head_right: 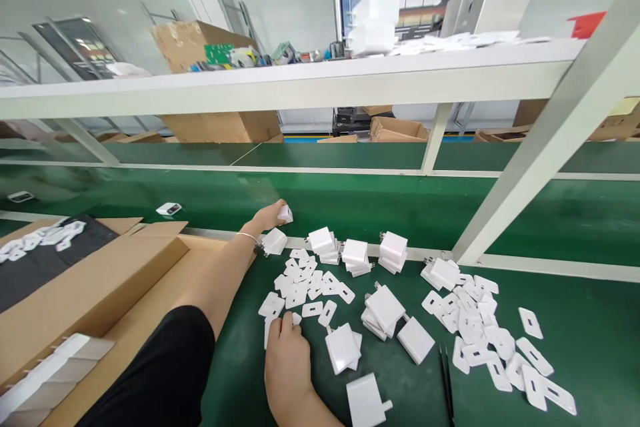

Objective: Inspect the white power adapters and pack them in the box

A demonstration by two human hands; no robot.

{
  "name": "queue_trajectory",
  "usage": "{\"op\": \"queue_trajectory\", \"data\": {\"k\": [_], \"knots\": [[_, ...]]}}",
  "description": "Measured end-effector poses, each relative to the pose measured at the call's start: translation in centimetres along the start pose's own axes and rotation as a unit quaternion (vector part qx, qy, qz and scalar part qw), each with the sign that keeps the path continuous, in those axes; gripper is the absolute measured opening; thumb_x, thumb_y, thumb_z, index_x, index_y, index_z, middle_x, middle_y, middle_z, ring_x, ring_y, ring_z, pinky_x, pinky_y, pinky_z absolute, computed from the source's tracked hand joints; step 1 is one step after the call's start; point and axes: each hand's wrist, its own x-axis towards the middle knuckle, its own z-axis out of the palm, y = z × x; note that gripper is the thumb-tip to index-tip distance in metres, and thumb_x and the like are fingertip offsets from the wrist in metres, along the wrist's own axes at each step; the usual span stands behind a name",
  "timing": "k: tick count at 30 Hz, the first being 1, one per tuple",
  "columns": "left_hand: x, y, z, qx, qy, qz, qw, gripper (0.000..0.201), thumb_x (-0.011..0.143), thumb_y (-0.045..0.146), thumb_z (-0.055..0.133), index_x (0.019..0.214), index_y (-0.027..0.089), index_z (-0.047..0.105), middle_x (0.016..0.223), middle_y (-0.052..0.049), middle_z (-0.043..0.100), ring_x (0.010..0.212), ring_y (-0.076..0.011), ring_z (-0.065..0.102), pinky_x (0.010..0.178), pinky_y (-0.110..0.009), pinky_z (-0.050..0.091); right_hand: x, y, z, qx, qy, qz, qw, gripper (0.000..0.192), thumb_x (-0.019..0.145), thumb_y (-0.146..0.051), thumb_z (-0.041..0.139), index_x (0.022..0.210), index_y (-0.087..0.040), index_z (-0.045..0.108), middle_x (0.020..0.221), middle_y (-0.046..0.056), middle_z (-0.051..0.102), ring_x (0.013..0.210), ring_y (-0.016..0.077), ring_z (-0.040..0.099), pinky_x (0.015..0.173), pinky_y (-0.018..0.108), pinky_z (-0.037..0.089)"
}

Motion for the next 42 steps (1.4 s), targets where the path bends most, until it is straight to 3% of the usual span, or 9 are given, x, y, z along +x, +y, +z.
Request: {"op": "queue_trajectory", "data": {"k": [5, 9, 15, 19, 24, 29, 31, 37, 42], "knots": [[-3.5, 0.6, -3.4, 0.013, 0.064, -0.001, 0.998, 0.053, 0.100, 0.031, 0.067, 0.148, 0.018, 0.050, 0.145, -0.018, 0.064, 0.128, -0.0343, 0.068, 0.104, -0.045, 0.056, 0.2, 0.2, -0.4, -0.020, -0.011, 0.008, 1.000, 0.043, 0.079, 0.008, 0.064, 0.117, -0.012, 0.067, 0.122, 0.019, 0.070, 0.083, 0.0231, 0.076, 0.071, 0.032, 0.068], [-10.5, 0.1, -4.7, 0.022, 0.096, 0.014, 0.995, 0.055, 0.100, 0.036, 0.062, 0.148, 0.020, 0.043, 0.143, -0.018, 0.067, 0.125, -0.0358, 0.070, 0.095, -0.040, 0.057, 0.2, 0.0, -1.0, -0.025, -0.009, 0.014, 1.000, 0.042, 0.083, 0.011, 0.056, 0.117, -0.012, 0.068, 0.124, 0.019, 0.070, 0.087, 0.0239, 0.078, 0.076, 0.032, 0.067], [-21.2, 1.0, -0.1, 0.052, 0.049, 0.049, 0.996, 0.045, 0.088, 0.028, 0.074, 0.130, 0.021, 0.061, 0.118, -0.012, 0.078, 0.107, -0.0349, 0.077, 0.091, -0.040, 0.057, -0.2, -0.1, -1.8, -0.023, -0.006, 0.018, 1.000, 0.034, 0.091, 0.006, 0.051, 0.114, -0.013, 0.067, 0.112, 0.016, 0.072, 0.087, 0.0238, 0.078, 0.073, 0.030, 0.063], [-23.7, 1.5, 2.2, 0.057, 0.058, 0.049, 0.995, 0.035, 0.087, 0.021, 0.076, 0.121, 0.020, 0.067, 0.113, -0.014, 0.078, 0.112, -0.0363, 0.074, 0.094, -0.043, 0.058, -0.5, -0.4, -2.5, -0.026, -0.010, 0.028, 0.999, 0.027, 0.092, 0.000, 0.057, 0.114, -0.014, 0.065, 0.108, 0.015, 0.072, 0.085, 0.0232, 0.079, 0.067, 0.026, 0.058], [-26.5, 1.4, 1.4, 0.018, 0.122, 0.092, 0.988, 0.044, 0.093, 0.025, 0.072, 0.136, 0.026, 0.064, 0.141, -0.014, 0.067, 0.131, -0.0362, 0.062, 0.108, -0.049, 0.054, -2.1, -0.6, -3.2, -0.023, -0.014, 0.042, 0.999, 0.024, 0.091, -0.003, 0.059, 0.113, -0.014, 0.065, 0.101, 0.014, 0.073, 0.084, 0.0258, 0.079, 0.065, 0.028, 0.055], [-31.9, 2.9, 0.4, -0.299, 0.149, 0.205, 0.920, 0.043, 0.102, 0.025, 0.055, 0.145, 0.029, 0.055, 0.149, -0.009, 0.062, 0.123, -0.0256, 0.069, 0.087, -0.033, 0.064, -5.8, -0.4, -3.5, -0.018, -0.011, 0.041, 0.999, 0.017, 0.094, -0.006, 0.063, 0.109, -0.013, 0.066, 0.094, 0.014, 0.073, 0.084, 0.0287, 0.078, 0.066, 0.032, 0.057], [-34.0, 3.8, -0.1, -0.363, 0.138, 0.230, 0.892, 0.044, 0.102, 0.020, 0.054, 0.146, 0.028, 0.054, 0.154, -0.010, 0.058, 0.130, -0.0262, 0.067, 0.093, -0.035, 0.064, -7.5, 0.0, -3.2, -0.016, -0.007, 0.032, 0.999, 0.020, 0.095, -0.007, 0.063, 0.113, -0.014, 0.066, 0.099, 0.013, 0.073, 0.088, 0.0272, 0.078, 0.072, 0.032, 0.059], [-38.3, 6.0, -1.1, -0.398, 0.127, 0.309, 0.854, 0.069, 0.085, -0.004, 0.047, 0.145, 0.030, 0.054, 0.151, -0.009, 0.062, 0.144, -0.0256, 0.058, 0.119, -0.044, 0.051, -11.5, 2.5, -1.7, -0.011, 0.162, -0.063, 0.985, 0.045, 0.096, -0.021, 0.071, 0.139, -0.013, 0.061, 0.129, 0.017, 0.071, 0.107, 0.0324, 0.068, 0.085, 0.044, 0.059], [-39.4, 6.6, -0.8, -0.411, 0.125, 0.333, 0.839, 0.069, 0.083, -0.006, 0.047, 0.140, 0.030, 0.055, 0.149, -0.009, 0.061, 0.142, -0.0269, 0.058, 0.117, -0.045, 0.051, -14.5, 3.9, -1.4, 0.004, 0.167, -0.112, 0.980, 0.060, 0.093, -0.038, 0.077, 0.143, -0.011, 0.061, 0.138, 0.018, 0.069, 0.110, 0.0348, 0.062, 0.088, 0.048, 0.054]]}}
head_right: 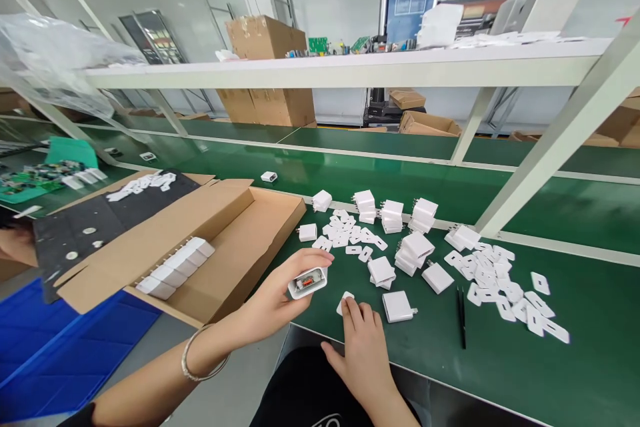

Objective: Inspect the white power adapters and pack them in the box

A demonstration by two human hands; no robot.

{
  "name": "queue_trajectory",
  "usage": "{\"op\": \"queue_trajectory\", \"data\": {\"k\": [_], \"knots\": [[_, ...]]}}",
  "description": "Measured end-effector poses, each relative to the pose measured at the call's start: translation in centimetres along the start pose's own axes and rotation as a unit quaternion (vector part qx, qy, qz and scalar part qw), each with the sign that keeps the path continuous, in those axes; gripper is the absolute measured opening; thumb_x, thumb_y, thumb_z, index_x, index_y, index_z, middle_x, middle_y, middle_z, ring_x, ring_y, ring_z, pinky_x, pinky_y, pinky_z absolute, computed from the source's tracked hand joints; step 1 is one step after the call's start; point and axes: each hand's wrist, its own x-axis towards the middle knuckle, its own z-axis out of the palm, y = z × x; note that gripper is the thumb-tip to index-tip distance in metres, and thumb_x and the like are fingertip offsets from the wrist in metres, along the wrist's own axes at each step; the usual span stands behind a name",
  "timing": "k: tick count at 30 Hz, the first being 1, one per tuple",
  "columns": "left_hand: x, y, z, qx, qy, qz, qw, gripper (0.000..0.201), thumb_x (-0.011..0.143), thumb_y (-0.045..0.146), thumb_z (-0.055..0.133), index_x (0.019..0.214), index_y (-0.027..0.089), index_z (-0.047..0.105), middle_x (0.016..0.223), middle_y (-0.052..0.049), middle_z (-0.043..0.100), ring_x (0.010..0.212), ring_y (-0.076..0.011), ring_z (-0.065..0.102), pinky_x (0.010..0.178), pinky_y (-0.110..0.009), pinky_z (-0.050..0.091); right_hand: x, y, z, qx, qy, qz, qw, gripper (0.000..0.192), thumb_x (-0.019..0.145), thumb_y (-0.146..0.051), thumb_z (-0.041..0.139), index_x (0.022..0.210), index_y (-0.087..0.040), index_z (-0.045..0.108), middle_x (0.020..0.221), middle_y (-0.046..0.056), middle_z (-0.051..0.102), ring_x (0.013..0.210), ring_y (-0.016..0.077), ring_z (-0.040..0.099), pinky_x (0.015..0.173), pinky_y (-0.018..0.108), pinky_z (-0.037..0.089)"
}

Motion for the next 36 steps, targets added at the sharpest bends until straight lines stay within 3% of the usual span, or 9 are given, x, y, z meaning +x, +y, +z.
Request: {"op": "queue_trajectory", "data": {"k": [6, 11, 15, 18, 22, 24, 26, 30, 36], "knots": [[-0.2, 0.2, 0.7, -0.012, -0.002, 0.010, 1.000, 0.066, 0.083, -0.006, 0.046, 0.137, 0.030, 0.055, 0.145, -0.009, 0.061, 0.138, -0.0255, 0.060, 0.112, -0.042, 0.054, -2.2, 0.2, -0.6, 0.036, 0.051, -0.050, 0.997, 0.032, 0.102, -0.009, 0.058, 0.132, -0.014, 0.067, 0.124, 0.012, 0.077, 0.100, 0.0272, 0.066, 0.083, 0.041, 0.053], [-0.2, -0.1, 1.8, 0.109, 0.015, 0.012, 0.994, 0.065, 0.082, -0.004, 0.047, 0.138, 0.029, 0.053, 0.144, -0.010, 0.060, 0.132, -0.0266, 0.062, 0.106, -0.040, 0.055, -1.8, 0.2, -1.0, 0.115, 0.103, -0.063, 0.986, 0.023, 0.106, -0.011, 0.055, 0.121, -0.016, 0.072, 0.112, 0.012, 0.079, 0.093, 0.0239, 0.070, 0.080, 0.038, 0.057], [-0.2, -0.6, 2.6, 0.149, 0.013, -0.038, 0.988, 0.064, 0.081, 0.000, 0.049, 0.139, 0.028, 0.051, 0.138, -0.011, 0.061, 0.118, -0.0265, 0.068, 0.092, -0.038, 0.059, -0.5, 0.0, -3.0, 0.228, 0.129, -0.004, 0.965, 0.027, 0.107, -0.015, 0.056, 0.120, -0.022, 0.078, 0.107, 0.009, 0.079, 0.092, 0.0220, 0.074, 0.080, 0.036, 0.062], [-0.2, -0.9, 3.1, 0.131, 0.001, -0.082, 0.988, 0.061, 0.082, 0.003, 0.052, 0.138, 0.028, 0.050, 0.135, -0.011, 0.062, 0.108, -0.0249, 0.070, 0.086, -0.037, 0.059, 0.9, -0.2, -5.3, 0.326, 0.159, 0.115, 0.925, 0.026, 0.107, -0.026, 0.059, 0.113, -0.025, 0.084, 0.100, 0.008, 0.078, 0.088, 0.0214, 0.075, 0.075, 0.033, 0.063], [0.0, -0.9, 3.7, 0.073, -0.023, -0.119, 0.990, 0.056, 0.085, 0.012, 0.061, 0.139, 0.027, 0.050, 0.132, -0.011, 0.062, 0.107, -0.0259, 0.068, 0.089, -0.040, 0.058, 3.1, -0.4, -7.6, 0.440, 0.218, 0.278, 0.826, 0.026, 0.098, -0.044, 0.072, 0.106, -0.023, 0.087, 0.085, 0.006, 0.076, 0.065, 0.0169, 0.067, 0.060, 0.029, 0.059], [0.0, -0.9, 4.0, 0.044, -0.035, -0.121, 0.991, 0.054, 0.089, 0.019, 0.065, 0.140, 0.027, 0.049, 0.133, -0.011, 0.061, 0.112, -0.0275, 0.066, 0.092, -0.042, 0.058, 4.1, -0.6, -8.0, 0.479, 0.248, 0.320, 0.779, 0.030, 0.092, -0.048, 0.079, 0.103, -0.021, 0.087, 0.083, 0.007, 0.077, 0.061, 0.0157, 0.065, 0.060, 0.030, 0.060], [0.0, -0.9, 4.5, 0.018, -0.042, -0.112, 0.993, 0.052, 0.093, 0.026, 0.067, 0.141, 0.026, 0.049, 0.134, -0.012, 0.060, 0.115, -0.0284, 0.065, 0.095, -0.044, 0.057, 4.8, -0.8, -8.0, 0.497, 0.258, 0.341, 0.755, 0.032, 0.087, -0.049, 0.083, 0.099, -0.019, 0.086, 0.083, 0.007, 0.078, 0.063, 0.0168, 0.067, 0.061, 0.031, 0.061], [-0.2, -1.1, 5.7, -0.010, -0.033, -0.099, 0.995, 0.042, 0.104, 0.035, 0.057, 0.144, 0.024, 0.048, 0.141, -0.015, 0.056, 0.123, -0.0298, 0.062, 0.103, -0.047, 0.055, 5.4, -1.5, -7.4, 0.496, 0.252, 0.346, 0.756, 0.032, 0.085, -0.048, 0.084, 0.093, -0.018, 0.083, 0.089, 0.010, 0.080, 0.078, 0.0223, 0.074, 0.070, 0.034, 0.064], [-0.4, -2.1, 7.4, -0.041, 0.010, -0.081, 0.996, 0.034, 0.111, 0.029, 0.041, 0.145, 0.026, 0.048, 0.142, -0.013, 0.055, 0.123, -0.0260, 0.061, 0.105, -0.045, 0.054, 5.3, -2.4, -6.8, 0.458, 0.268, 0.302, 0.792, 0.029, 0.091, -0.047, 0.078, 0.092, -0.019, 0.079, 0.087, 0.009, 0.075, 0.078, 0.0206, 0.069, 0.068, 0.033, 0.061]]}}
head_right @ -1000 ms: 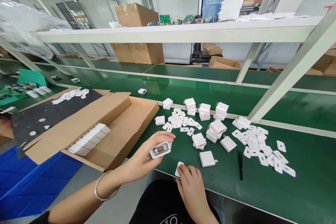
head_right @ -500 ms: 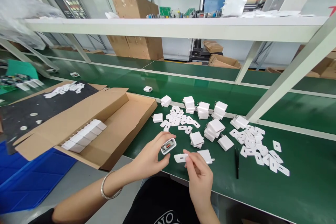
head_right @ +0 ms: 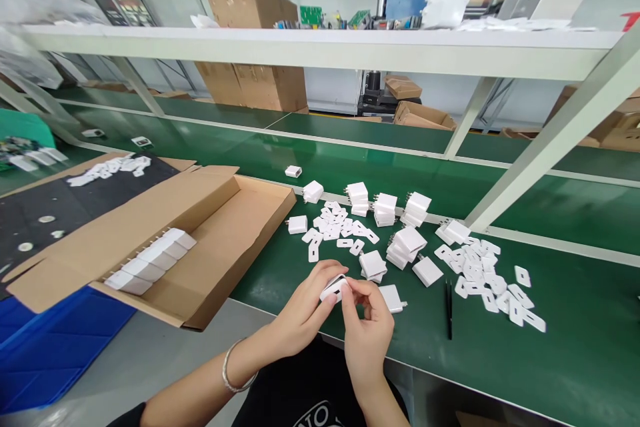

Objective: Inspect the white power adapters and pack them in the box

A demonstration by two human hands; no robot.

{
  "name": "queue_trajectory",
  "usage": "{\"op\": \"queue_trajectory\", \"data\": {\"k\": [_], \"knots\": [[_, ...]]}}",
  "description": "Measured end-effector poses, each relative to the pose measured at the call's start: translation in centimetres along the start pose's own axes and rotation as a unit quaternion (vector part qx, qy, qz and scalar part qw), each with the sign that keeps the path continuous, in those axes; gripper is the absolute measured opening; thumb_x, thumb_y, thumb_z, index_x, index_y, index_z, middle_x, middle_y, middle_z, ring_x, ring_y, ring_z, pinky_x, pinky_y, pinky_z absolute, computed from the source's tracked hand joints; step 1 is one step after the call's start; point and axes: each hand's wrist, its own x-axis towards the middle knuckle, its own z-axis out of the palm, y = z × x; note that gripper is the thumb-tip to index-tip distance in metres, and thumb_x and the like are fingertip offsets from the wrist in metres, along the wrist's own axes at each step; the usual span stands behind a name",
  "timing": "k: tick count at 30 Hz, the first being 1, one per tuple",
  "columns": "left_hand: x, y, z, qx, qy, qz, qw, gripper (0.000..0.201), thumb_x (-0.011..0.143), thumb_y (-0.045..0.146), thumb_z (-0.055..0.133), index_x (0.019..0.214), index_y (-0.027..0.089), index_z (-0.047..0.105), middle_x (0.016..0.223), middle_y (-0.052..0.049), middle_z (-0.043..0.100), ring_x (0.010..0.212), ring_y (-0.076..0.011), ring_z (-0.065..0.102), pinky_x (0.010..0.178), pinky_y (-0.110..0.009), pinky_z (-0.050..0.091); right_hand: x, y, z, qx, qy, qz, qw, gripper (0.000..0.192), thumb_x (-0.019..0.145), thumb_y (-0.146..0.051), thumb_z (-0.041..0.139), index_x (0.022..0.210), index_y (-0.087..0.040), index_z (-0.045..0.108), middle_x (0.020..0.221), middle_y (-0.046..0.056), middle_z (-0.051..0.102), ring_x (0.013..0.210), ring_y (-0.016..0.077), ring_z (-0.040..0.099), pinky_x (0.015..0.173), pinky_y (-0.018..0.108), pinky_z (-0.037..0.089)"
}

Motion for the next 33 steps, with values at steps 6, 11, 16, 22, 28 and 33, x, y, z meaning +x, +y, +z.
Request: {"op": "queue_trajectory", "data": {"k": [6, 11, 16, 22, 28, 33], "knots": [[-0.3, -0.7, 0.2, -0.049, 0.008, 0.039, 0.998, 0.035, 0.113, 0.033, 0.035, 0.146, 0.029, 0.047, 0.136, -0.012, 0.055, 0.117, -0.0255, 0.062, 0.100, -0.043, 0.054, 0.8, 0.8, -0.4, -0.045, -0.023, -0.038, 0.998, 0.032, 0.095, -0.054, 0.074, 0.099, -0.022, 0.073, 0.095, 0.005, 0.060, 0.075, 0.0164, 0.057, 0.068, 0.031, 0.055], [-0.6, -0.8, 0.4, -0.058, 0.032, 0.076, 0.995, 0.038, 0.114, 0.041, 0.031, 0.152, 0.033, 0.032, 0.141, -0.014, 0.043, 0.122, -0.0278, 0.057, 0.095, -0.044, 0.056, 1.3, 1.4, -0.9, -0.013, -0.193, 0.050, 0.980, 0.055, 0.108, -0.069, 0.034, 0.115, -0.023, 0.064, 0.082, 0.002, 0.064, 0.070, 0.0185, 0.059, 0.061, 0.030, 0.050], [-0.6, -1.0, 0.4, -0.051, 0.025, 0.067, 0.996, 0.037, 0.114, 0.045, 0.031, 0.149, 0.032, 0.030, 0.134, -0.013, 0.040, 0.110, -0.0256, 0.057, 0.089, -0.043, 0.056, 1.1, 0.7, -0.6, 0.004, -0.241, 0.065, 0.968, 0.044, 0.106, -0.064, 0.051, 0.118, -0.023, 0.065, 0.093, 0.003, 0.071, 0.073, 0.0177, 0.063, 0.061, 0.028, 0.050], [-1.3, -1.6, 0.2, -0.105, 0.007, 0.014, 0.994, 0.042, 0.113, 0.054, 0.028, 0.148, 0.032, 0.037, 0.137, -0.012, 0.040, 0.114, -0.0256, 0.055, 0.095, -0.044, 0.053, 1.0, 1.4, -0.1, 0.027, -0.225, 0.088, 0.970, 0.043, 0.103, -0.061, 0.057, 0.117, -0.021, 0.065, 0.093, 0.004, 0.072, 0.079, 0.0192, 0.067, 0.070, 0.029, 0.054], [-1.4, -1.6, 1.2, -0.120, 0.057, -0.062, 0.989, 0.048, 0.114, 0.055, 0.029, 0.139, 0.024, 0.056, 0.128, -0.012, 0.059, 0.113, -0.0265, 0.061, 0.099, -0.044, 0.051, 0.8, 2.0, 0.3, 0.018, -0.199, 0.118, 0.973, 0.044, 0.101, -0.065, 0.059, 0.113, -0.023, 0.065, 0.084, 0.003, 0.069, 0.072, 0.0186, 0.062, 0.063, 0.028, 0.050], [-1.3, -1.8, 1.8, -0.160, 0.081, -0.089, 0.980, 0.045, 0.114, 0.052, 0.036, 0.129, 0.022, 0.066, 0.120, -0.011, 0.070, 0.105, -0.0248, 0.067, 0.094, -0.039, 0.054, 0.7, 2.3, 0.0, -0.006, -0.197, 0.121, 0.973, 0.049, 0.107, -0.066, 0.043, 0.115, -0.024, 0.067, 0.077, 0.001, 0.063, 0.065, 0.0183, 0.056, 0.060, 0.030, 0.049]]}}
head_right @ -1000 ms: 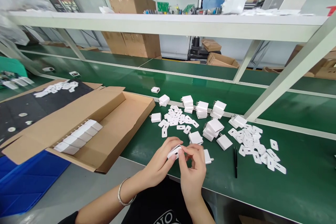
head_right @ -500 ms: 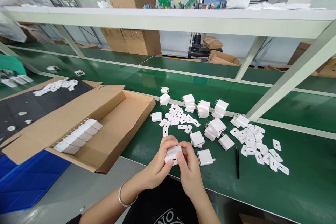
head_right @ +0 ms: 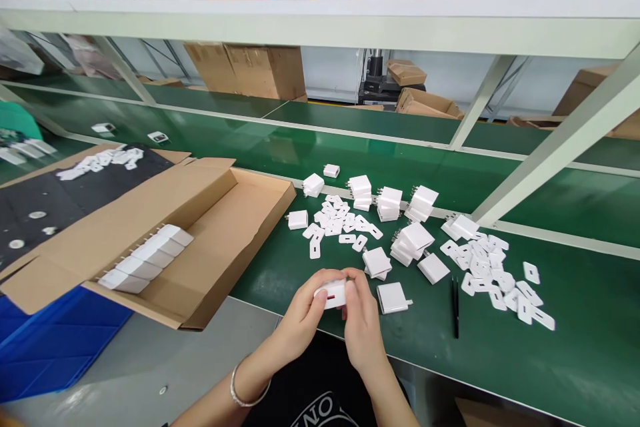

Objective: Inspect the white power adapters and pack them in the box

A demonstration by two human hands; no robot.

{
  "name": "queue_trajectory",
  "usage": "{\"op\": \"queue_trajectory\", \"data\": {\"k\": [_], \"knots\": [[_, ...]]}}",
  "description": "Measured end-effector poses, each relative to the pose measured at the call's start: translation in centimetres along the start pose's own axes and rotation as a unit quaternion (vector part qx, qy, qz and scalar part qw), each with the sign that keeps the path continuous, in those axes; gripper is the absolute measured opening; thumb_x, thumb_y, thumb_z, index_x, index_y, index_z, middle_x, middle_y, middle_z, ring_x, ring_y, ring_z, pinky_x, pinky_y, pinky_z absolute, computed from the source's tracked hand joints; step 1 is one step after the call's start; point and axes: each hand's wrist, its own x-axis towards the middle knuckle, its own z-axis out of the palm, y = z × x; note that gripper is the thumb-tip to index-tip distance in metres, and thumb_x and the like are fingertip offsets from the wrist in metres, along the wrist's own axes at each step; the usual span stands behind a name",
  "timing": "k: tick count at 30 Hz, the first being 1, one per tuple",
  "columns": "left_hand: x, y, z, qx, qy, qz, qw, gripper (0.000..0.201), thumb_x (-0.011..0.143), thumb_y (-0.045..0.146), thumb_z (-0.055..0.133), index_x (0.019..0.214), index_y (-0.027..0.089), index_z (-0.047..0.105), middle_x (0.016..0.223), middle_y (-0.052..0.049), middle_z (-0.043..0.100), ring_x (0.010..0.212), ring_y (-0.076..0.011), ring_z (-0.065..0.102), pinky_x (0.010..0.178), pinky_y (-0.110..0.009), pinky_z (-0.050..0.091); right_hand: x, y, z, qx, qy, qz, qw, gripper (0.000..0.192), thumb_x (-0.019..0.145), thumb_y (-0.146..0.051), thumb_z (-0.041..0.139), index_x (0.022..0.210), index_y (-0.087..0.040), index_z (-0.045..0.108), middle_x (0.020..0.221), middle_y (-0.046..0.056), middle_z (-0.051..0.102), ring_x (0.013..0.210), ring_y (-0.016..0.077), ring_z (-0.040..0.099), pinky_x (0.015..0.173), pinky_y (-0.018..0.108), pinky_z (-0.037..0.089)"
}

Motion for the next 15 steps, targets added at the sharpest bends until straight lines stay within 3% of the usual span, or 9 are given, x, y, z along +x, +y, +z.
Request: {"op": "queue_trajectory", "data": {"k": [2, 5, 7, 12, 15], "knots": [[-0.1, -0.2, -0.1, -0.014, 0.025, -0.011, 1.000, 0.048, 0.113, 0.053, 0.035, 0.129, 0.022, 0.068, 0.121, -0.011, 0.071, 0.107, -0.0249, 0.067, 0.094, -0.038, 0.055, 0.1, 0.2, -0.3, -0.026, 0.042, -0.009, 0.999, 0.050, 0.110, -0.064, 0.038, 0.119, -0.024, 0.066, 0.073, -0.001, 0.059, 0.065, 0.0181, 0.055, 0.061, 0.030, 0.048], [-0.4, -0.3, -0.3, -0.031, 0.060, -0.029, 0.997, 0.051, 0.112, 0.057, 0.036, 0.128, 0.022, 0.070, 0.126, -0.011, 0.070, 0.115, -0.0251, 0.066, 0.098, -0.037, 0.056, 0.6, 0.3, -1.0, -0.064, 0.112, -0.024, 0.991, 0.040, 0.108, -0.060, 0.048, 0.121, -0.025, 0.061, 0.069, -0.004, 0.055, 0.062, 0.0166, 0.052, 0.060, 0.029, 0.045], [-0.5, -0.4, -0.5, -0.044, 0.073, -0.036, 0.996, 0.053, 0.111, 0.060, 0.037, 0.127, 0.023, 0.071, 0.126, -0.011, 0.070, 0.114, -0.0246, 0.066, 0.099, -0.036, 0.057, 1.2, 0.1, -1.4, -0.062, 0.127, -0.031, 0.989, 0.035, 0.107, -0.058, 0.053, 0.116, -0.025, 0.060, 0.067, -0.004, 0.054, 0.060, 0.0159, 0.050, 0.058, 0.028, 0.044], [-0.7, -0.6, -0.7, -0.051, 0.096, -0.044, 0.993, 0.053, 0.110, 0.062, 0.040, 0.124, 0.023, 0.072, 0.125, -0.011, 0.071, 0.112, -0.0245, 0.067, 0.096, -0.035, 0.058, 2.2, -0.5, -1.8, -0.039, 0.115, -0.040, 0.992, 0.030, 0.105, -0.054, 0.056, 0.106, -0.024, 0.062, 0.078, -0.002, 0.056, 0.060, 0.0143, 0.053, 0.058, 0.028, 0.047], [-0.8, -0.6, -1.2, -0.036, 0.121, -0.047, 0.991, 0.052, 0.110, 0.061, 0.040, 0.123, 0.023, 0.073, 0.122, -0.010, 0.072, 0.107, -0.0239, 0.067, 0.092, -0.034, 0.057, 2.1, -1.0, -1.8, -0.081, 0.058, -0.053, 0.994, 0.023, 0.104, -0.045, 0.056, 0.104, -0.025, 0.066, 0.092, 0.003, 0.065, 0.073, 0.0174, 0.062, 0.066, 0.030, 0.052]]}}
